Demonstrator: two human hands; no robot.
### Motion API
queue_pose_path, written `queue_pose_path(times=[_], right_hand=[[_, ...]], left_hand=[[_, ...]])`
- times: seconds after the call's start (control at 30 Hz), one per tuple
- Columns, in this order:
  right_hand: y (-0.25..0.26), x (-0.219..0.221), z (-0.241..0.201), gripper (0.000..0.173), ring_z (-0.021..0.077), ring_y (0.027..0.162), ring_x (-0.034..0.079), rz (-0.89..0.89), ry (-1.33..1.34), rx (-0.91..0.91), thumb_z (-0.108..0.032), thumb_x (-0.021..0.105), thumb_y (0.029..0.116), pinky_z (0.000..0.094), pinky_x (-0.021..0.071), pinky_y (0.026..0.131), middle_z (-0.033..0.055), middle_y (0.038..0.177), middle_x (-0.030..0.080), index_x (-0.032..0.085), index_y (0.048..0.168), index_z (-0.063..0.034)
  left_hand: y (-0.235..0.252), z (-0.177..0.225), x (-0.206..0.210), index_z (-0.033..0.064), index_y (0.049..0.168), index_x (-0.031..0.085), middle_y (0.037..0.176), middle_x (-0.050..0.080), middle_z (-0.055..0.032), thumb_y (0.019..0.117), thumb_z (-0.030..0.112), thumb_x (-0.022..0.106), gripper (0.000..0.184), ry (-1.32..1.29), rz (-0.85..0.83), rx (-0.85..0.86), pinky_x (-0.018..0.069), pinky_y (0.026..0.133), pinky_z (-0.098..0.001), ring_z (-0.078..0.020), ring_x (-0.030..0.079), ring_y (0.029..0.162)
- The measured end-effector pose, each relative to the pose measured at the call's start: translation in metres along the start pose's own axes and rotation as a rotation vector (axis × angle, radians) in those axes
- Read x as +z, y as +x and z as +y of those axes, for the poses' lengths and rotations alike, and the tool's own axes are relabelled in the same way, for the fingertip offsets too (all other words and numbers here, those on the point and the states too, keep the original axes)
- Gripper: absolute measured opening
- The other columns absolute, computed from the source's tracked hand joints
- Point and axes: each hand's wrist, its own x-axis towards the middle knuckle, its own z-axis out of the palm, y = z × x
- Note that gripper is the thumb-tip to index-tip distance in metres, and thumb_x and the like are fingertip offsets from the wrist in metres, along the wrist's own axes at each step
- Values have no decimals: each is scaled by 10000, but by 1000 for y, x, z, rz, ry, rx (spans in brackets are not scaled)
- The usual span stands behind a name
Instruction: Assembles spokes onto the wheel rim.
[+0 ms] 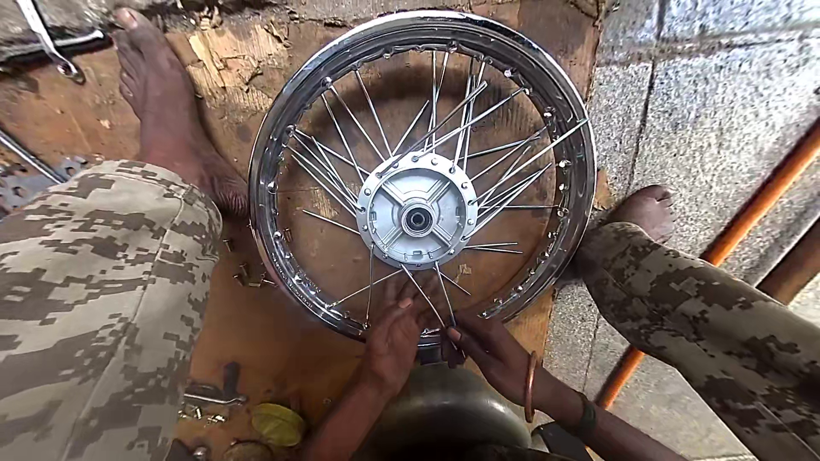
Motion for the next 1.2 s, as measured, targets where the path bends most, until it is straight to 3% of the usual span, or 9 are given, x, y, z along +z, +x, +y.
queue_pose_path(times=[0.07,0.17,0.37,0.53,0.73,0.9,1.03,1.13,1.2], right_hand=[[-6,-1,-3,328,148,776,705,-30,1,15,-276,412,1122,316,619,756,41,878,705,628,1064,-36],[-8,-2,-5,330,153,777,705,-54,17,25,-275,406,1124,317,617,756,47,872,703,622,1065,-32],[-12,1,-5,319,144,768,703,-93,5,30,-288,431,1117,316,614,748,40,867,705,623,1053,-42],[-12,1,-6,334,97,827,707,-135,-146,43,-324,462,1107,269,597,774,21,928,726,652,1067,-52],[2,-7,-11,304,117,991,721,70,-150,-40,-314,595,1049,307,617,886,7,1109,744,671,1253,-101],[27,-16,-31,266,156,927,734,294,-44,-134,-124,643,1007,321,638,808,46,1124,740,635,1264,-59],[43,-40,-39,373,109,702,655,663,-557,-327,-118,678,954,287,589,616,43,948,691,594,1305,-28],[53,-60,-46,416,269,745,657,691,-932,-234,-190,719,932,461,553,611,143,1004,659,661,1326,-72],[60,-72,-44,331,296,783,669,696,-1042,-266,-207,707,943,469,549,625,159,998,656,713,1252,-90]], left_hand=[[10,-2,1,204,1530,408,1536,479,-159,942,329,618,637,-221,-29,-5,438,1104,-503,-327,500,1384],[13,0,-3,111,1444,514,1449,552,-191,917,318,658,583,-292,-1,13,471,1071,-513,-339,565,1310],[12,3,1,92,1312,615,1358,632,-176,1024,333,577,377,-158,-3,23,498,1064,-471,-306,628,1242],[22,4,11,90,1270,628,1223,700,-164,1075,363,508,357,51,171,51,603,909,-419,-266,723,1048],[17,-2,14,68,1350,567,1267,683,-163,1104,461,337,517,-72,242,31,571,973,-391,-254,701,1111],[13,3,4,33,1276,618,1225,686,-166,1099,419,386,484,98,164,26,572,956,-403,-244,692,1092],[16,5,-2,53,1257,668,1194,695,-189,1017,356,617,390,213,53,53,611,854,-373,-252,719,999],[18,6,4,34,1309,660,1314,657,-209,1054,175,560,308,333,21,18,606,894,-413,-310,704,1084],[18,6,8,36,1309,661,1302,667,-205,1058,133,540,295,343,26,-5,608,896,-428,-317,715,1062]])
